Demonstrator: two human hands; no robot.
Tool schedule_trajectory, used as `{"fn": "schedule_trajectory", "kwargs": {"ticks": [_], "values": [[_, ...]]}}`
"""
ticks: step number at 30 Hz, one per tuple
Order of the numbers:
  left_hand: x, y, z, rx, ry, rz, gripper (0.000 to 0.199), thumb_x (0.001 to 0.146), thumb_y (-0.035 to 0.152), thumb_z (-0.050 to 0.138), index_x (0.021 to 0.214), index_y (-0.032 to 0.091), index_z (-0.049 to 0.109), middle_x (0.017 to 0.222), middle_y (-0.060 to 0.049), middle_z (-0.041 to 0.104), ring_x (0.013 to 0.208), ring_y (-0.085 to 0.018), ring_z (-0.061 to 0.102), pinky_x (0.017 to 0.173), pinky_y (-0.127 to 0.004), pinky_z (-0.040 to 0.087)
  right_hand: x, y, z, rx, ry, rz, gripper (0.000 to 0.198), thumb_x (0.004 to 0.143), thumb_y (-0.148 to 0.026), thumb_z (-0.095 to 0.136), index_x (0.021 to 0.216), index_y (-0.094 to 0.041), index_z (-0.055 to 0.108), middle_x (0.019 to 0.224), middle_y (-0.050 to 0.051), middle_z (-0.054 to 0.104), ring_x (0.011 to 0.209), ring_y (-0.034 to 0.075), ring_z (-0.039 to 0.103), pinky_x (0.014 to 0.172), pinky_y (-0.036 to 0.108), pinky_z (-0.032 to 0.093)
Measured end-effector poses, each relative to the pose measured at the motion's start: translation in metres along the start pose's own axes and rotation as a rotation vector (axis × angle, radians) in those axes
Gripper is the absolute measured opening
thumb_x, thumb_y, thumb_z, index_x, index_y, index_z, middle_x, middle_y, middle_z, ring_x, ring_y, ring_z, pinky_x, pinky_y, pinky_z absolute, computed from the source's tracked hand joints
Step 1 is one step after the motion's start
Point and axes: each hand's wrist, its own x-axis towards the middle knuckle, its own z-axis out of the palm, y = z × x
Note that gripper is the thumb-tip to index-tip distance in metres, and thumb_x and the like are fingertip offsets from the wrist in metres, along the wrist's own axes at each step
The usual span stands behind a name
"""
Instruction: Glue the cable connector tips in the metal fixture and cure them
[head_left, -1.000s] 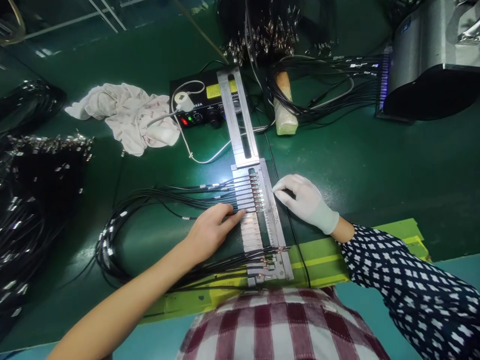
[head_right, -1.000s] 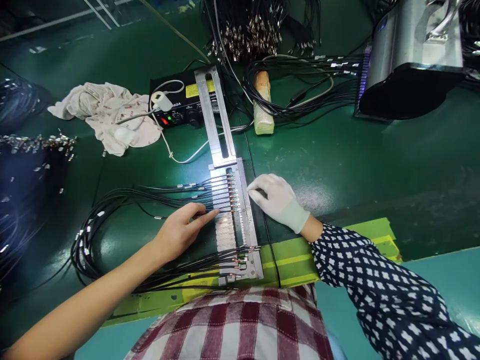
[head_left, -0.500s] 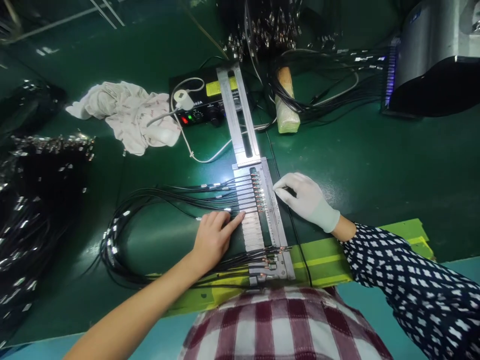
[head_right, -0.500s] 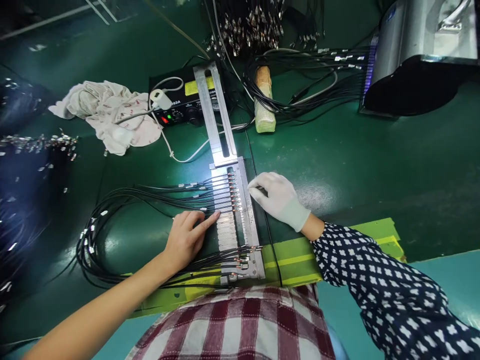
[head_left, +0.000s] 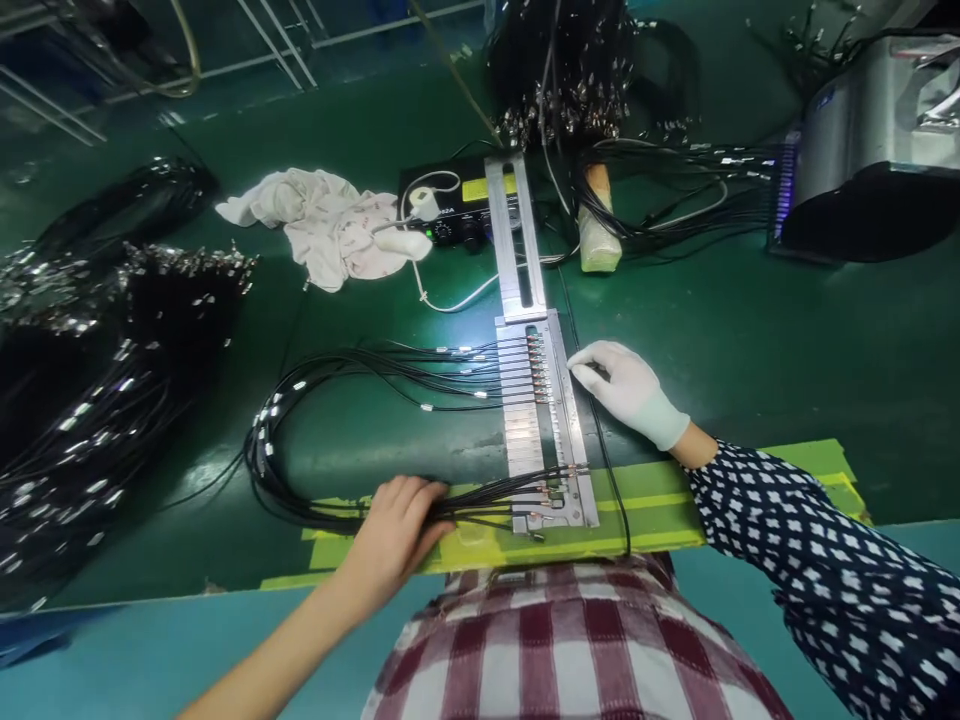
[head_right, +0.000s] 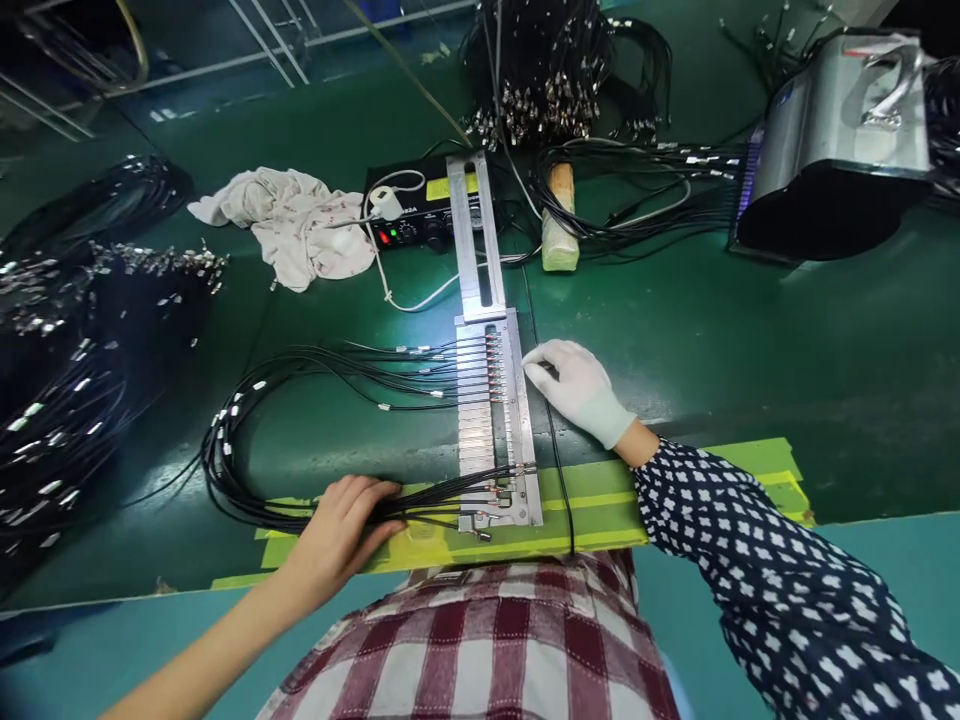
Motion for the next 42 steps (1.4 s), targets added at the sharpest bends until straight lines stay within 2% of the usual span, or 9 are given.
{"fn": "schedule_trajectory", "kwargs": {"ticks": [3,9,12,14,17,23,31,36,42], "values": [[-0.003,-0.006,0.005,0.056,0.037,0.121,0.012,0.097,0.026,0.05,0.101,0.015,0.055,0.083,-0.005,0.06,0.072,-0.018,0.056,0.064,-0.03,0.046,0.0,0.002,0.0,-0.012,0.005,-0.02,0.017,0.094,-0.029,0.052,0.095,-0.023,0.067,0.101,0.004,0.07,0.095,0.025,0.062,0.088,0.042,0.046],[0.009,-0.046,-0.017,0.158,0.123,0.366,0.017,0.098,0.02,0.039,0.099,0.014,0.055,0.081,-0.007,0.06,0.066,-0.016,0.055,0.061,-0.028,0.048,-0.001,0.005,0.0,-0.021,-0.005,-0.025,0.017,0.094,-0.032,0.052,0.097,-0.024,0.067,0.101,0.003,0.069,0.097,0.025,0.062,0.088,0.042,0.047],[0.016,-0.067,-0.023,0.134,0.043,0.452,0.023,0.099,0.031,0.041,0.095,0.016,0.057,0.076,-0.005,0.058,0.064,-0.016,0.054,0.06,-0.03,0.047,-0.001,0.005,-0.001,-0.023,-0.005,0.009,0.02,0.095,-0.035,0.051,0.099,-0.024,0.067,0.102,0.003,0.069,0.099,0.026,0.061,0.087,0.042,0.047],[0.018,-0.073,-0.023,0.036,-0.057,0.373,0.03,0.1,0.037,0.039,0.096,0.016,0.059,0.077,-0.005,0.059,0.066,-0.016,0.055,0.061,-0.03,0.047,-0.001,0.004,-0.001,-0.027,-0.012,0.017,0.021,0.095,-0.036,0.051,0.1,-0.024,0.067,0.102,0.003,0.069,0.099,0.026,0.061,0.087,0.043,0.047],[0.015,-0.074,-0.025,-0.188,-0.131,0.109,0.025,0.101,0.028,0.041,0.103,0.016,0.063,0.086,-0.006,0.065,0.078,-0.016,0.06,0.073,-0.029,0.05,0.0,0.005,-0.001,-0.032,-0.022,0.009,0.02,0.095,-0.036,0.051,0.098,-0.024,0.067,0.102,0.003,0.069,0.099,0.026,0.061,0.088,0.044,0.047],[0.015,-0.073,-0.039,-0.563,-0.043,-0.116,0.02,0.095,0.024,0.056,0.107,0.02,0.073,0.097,-0.007,0.073,0.088,-0.015,0.067,0.077,-0.025,0.055,0.001,0.006,0.0,-0.03,-0.002,0.004,0.019,0.094,-0.035,0.052,0.098,-0.025,0.068,0.1,0.003,0.07,0.096,0.026,0.062,0.086,0.043,0.047],[0.027,-0.072,-0.024,-0.48,0.208,-0.102,0.018,0.093,0.02,0.057,0.102,0.019,0.073,0.091,-0.006,0.07,0.085,-0.015,0.064,0.076,-0.028,0.053,0.001,0.001,-0.001,0.001,-0.004,-0.007,0.018,0.094,-0.032,0.051,0.094,-0.024,0.067,0.1,0.003,0.07,0.097,0.026,0.062,0.09,0.044,0.046],[0.057,-0.05,-0.005,-0.165,0.12,-0.119,0.021,0.094,0.025,0.055,0.11,0.017,0.065,0.099,-0.008,0.065,0.093,-0.019,0.059,0.084,-0.034,0.05,0.0,0.0,-0.003,0.004,-0.02,0.006,0.017,0.094,-0.03,0.052,0.094,-0.023,0.067,0.099,0.003,0.07,0.096,0.025,0.061,0.092,0.044,0.046],[0.088,-0.026,0.011,-0.259,0.144,0.016,0.021,0.097,0.018,0.048,0.114,0.019,0.06,0.098,-0.007,0.064,0.09,-0.017,0.059,0.08,-0.03,0.051,-0.01,0.001,-0.009,0.015,-0.078,-0.102,0.017,0.096,-0.027,0.051,0.103,-0.025,0.066,0.108,0.003,0.069,0.105,0.025,0.06,0.096,0.045,0.046]]}}
